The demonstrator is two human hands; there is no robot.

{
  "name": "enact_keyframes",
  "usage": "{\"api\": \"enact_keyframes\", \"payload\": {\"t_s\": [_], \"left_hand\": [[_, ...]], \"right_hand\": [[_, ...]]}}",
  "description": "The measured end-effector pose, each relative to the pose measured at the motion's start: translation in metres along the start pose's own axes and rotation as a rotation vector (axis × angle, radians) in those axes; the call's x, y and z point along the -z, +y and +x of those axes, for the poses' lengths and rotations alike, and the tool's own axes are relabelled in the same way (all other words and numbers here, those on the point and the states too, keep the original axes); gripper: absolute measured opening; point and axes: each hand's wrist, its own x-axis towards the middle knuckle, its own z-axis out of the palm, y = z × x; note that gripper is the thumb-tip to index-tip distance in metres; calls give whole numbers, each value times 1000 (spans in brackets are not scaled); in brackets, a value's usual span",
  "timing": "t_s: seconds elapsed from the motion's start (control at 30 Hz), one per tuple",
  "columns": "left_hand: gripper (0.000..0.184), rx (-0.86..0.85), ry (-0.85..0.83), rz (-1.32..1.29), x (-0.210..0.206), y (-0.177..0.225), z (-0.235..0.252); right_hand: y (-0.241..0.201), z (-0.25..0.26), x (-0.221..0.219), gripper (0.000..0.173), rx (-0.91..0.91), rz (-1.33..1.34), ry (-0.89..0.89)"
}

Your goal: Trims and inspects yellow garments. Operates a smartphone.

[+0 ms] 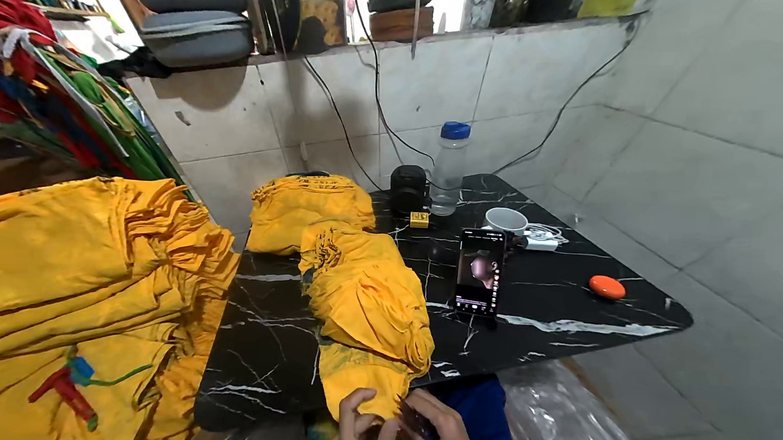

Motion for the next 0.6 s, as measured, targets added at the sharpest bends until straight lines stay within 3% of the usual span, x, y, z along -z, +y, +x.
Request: {"api": "enact_keyframes", "payload": {"t_s": [0.1, 0.23, 0.43, 0.6], "left_hand": [[30, -3, 122, -72, -12, -3, 4], [21, -37, 199, -219, -17, -8, 8], [15, -114, 35, -190, -12, -11, 9], [8, -101, 36, -264, -9, -20, 9]], "right_hand": [[0, -1, 3, 21, -47, 106, -12], [3, -2, 9, 20, -95, 220, -78], [-2, -1, 6, 36, -197, 84, -41], [2, -4, 7, 19, -199, 328, -45]]}}
